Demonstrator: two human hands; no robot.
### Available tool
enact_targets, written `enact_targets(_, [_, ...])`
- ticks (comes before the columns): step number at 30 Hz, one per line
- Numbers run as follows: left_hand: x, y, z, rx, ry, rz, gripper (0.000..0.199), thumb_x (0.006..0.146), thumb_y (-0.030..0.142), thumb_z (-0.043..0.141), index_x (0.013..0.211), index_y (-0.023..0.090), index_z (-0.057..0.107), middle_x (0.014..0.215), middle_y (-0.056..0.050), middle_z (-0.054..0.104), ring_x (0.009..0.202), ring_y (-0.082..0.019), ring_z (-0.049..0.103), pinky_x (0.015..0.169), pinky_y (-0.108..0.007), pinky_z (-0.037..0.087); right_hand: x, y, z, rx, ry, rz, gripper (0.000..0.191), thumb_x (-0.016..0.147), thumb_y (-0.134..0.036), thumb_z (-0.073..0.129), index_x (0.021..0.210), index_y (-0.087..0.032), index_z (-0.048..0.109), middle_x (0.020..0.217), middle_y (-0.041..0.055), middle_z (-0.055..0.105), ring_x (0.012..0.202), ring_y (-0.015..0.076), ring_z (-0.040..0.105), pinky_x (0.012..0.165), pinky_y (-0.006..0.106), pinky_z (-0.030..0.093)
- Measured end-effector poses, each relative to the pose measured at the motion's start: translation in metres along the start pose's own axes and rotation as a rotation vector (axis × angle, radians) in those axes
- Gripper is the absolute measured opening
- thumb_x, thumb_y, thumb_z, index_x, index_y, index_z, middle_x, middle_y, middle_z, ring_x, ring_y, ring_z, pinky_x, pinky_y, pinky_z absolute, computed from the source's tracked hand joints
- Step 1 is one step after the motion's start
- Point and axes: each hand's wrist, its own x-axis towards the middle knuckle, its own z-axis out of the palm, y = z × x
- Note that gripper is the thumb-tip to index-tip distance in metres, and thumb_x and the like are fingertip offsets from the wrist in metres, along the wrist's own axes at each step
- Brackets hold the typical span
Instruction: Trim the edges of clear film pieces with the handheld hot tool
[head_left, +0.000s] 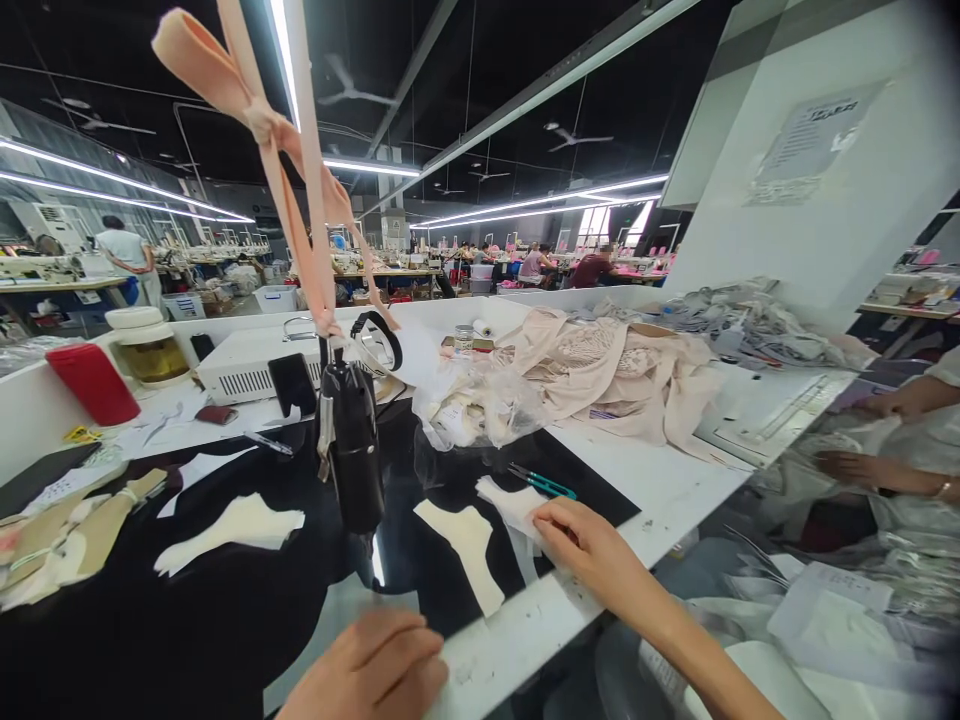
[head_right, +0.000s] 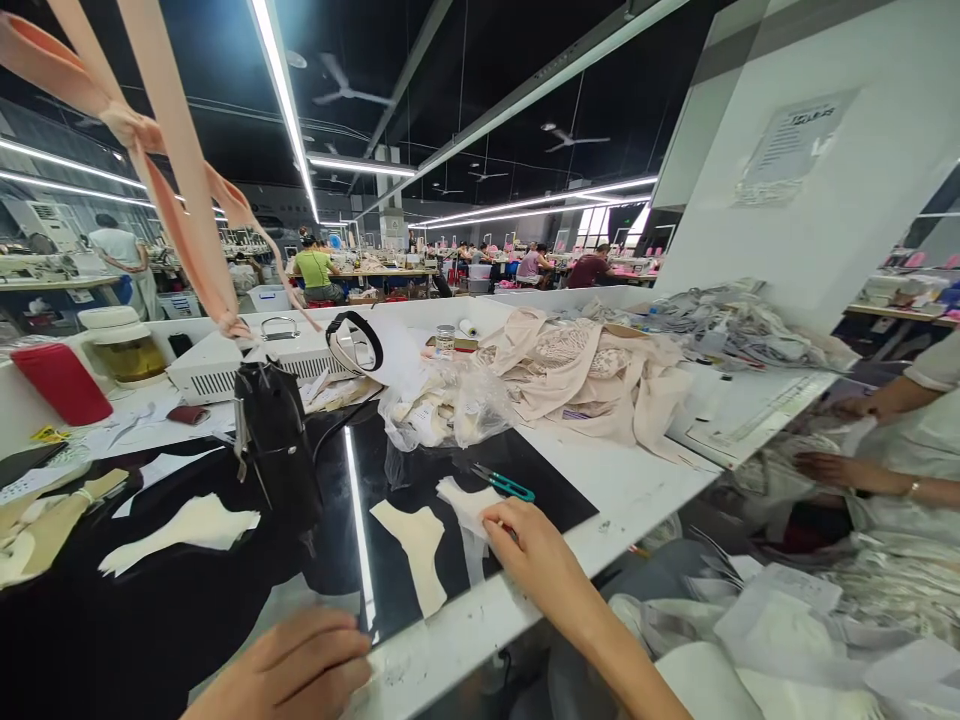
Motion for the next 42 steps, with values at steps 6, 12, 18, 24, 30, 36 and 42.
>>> enact_targets(6, [0.07, 0.019, 0.043, -0.093, 0.154, -0.056, 0.031, 0.108, 0.006, 0.042, 0.114, 0.02, 0.069, 0.119, -0.007, 0.082, 0.114, -0.022, 0.076, 0.094, -0.031, 0.063, 0.004, -0.001, 0.001, 0.011, -0.023, -0.032, 0.024, 0.097, -0.036, 0.055, 0.089, -0.025, 0.075, 0.092, 0.0051, 0.077, 0.088, 0.0257, 0.07, 0.084, 0.038, 0.054])
enact_targets(12, [0.11, 0.018, 0.062, -0.068, -0.111, -0.089, 0.008, 0.107, 0.018, 0.062, 0.112, 0.019, 0.069, 0.129, -0.008, 0.078, 0.116, -0.027, 0.074, 0.092, -0.039, 0.062, 0.007, 0.001, 0.003, 0.034, -0.031, -0.051, 0.025, 0.097, -0.034, 0.054, 0.082, -0.025, 0.072, 0.088, 0.0046, 0.078, 0.086, 0.0252, 0.071, 0.082, 0.036, 0.053])
enact_targets(18, [0.12, 0.017, 0.072, -0.096, -0.174, -0.114, 0.011, 0.105, 0.028, 0.074, 0.11, 0.019, 0.07, 0.119, -0.005, 0.079, 0.111, -0.026, 0.074, 0.091, -0.039, 0.061, 0.011, 0.001, 0.0, 0.045, -0.043, -0.046, 0.028, 0.097, -0.031, 0.05, 0.077, -0.024, 0.068, 0.081, 0.0019, 0.077, 0.08, 0.0232, 0.07, 0.078, 0.034, 0.051])
enact_targets(24, [0.116, 0.016, 0.065, -0.115, -0.166, -0.146, 0.005, 0.104, 0.018, 0.071, 0.108, 0.019, 0.069, 0.113, -0.004, 0.077, 0.107, -0.025, 0.073, 0.092, -0.041, 0.061, 0.015, 0.002, -0.002, 0.046, -0.048, -0.024, 0.027, 0.097, -0.033, 0.051, 0.078, -0.024, 0.068, 0.078, 0.0006, 0.075, 0.076, 0.0229, 0.069, 0.072, 0.033, 0.047])
enact_targets(30, [0.118, 0.012, 0.07, -0.121, -0.14, -0.148, 0.009, 0.103, 0.018, 0.073, 0.112, 0.018, 0.07, 0.138, -0.009, 0.073, 0.121, -0.029, 0.071, 0.1, -0.045, 0.061, 0.016, 0.005, 0.0, 0.067, -0.062, -0.028, 0.026, 0.095, -0.029, 0.052, 0.081, -0.024, 0.074, 0.082, 0.0016, 0.079, 0.079, 0.0233, 0.071, 0.073, 0.032, 0.049])
enact_targets(36, [0.119, 0.015, 0.072, -0.141, -0.149, -0.146, 0.01, 0.101, 0.02, 0.077, 0.107, 0.018, 0.07, 0.117, -0.005, 0.078, 0.111, -0.028, 0.073, 0.095, -0.043, 0.063, 0.018, 0.007, -0.004, 0.073, -0.048, 0.006, 0.028, 0.095, -0.034, 0.053, 0.077, -0.024, 0.073, 0.071, -0.0005, 0.072, 0.067, 0.0209, 0.063, 0.065, 0.031, 0.042])
enact_targets(42, [0.12, 0.014, 0.063, -0.144, -0.125, -0.181, 0.008, 0.101, 0.011, 0.072, 0.106, 0.018, 0.07, 0.112, -0.006, 0.074, 0.105, -0.027, 0.072, 0.092, -0.044, 0.063, 0.02, 0.008, -0.005, 0.116, -0.045, 0.032, 0.025, 0.091, -0.036, 0.057, 0.079, -0.023, 0.073, 0.069, -0.0002, 0.069, 0.066, 0.0204, 0.06, 0.064, 0.031, 0.039])
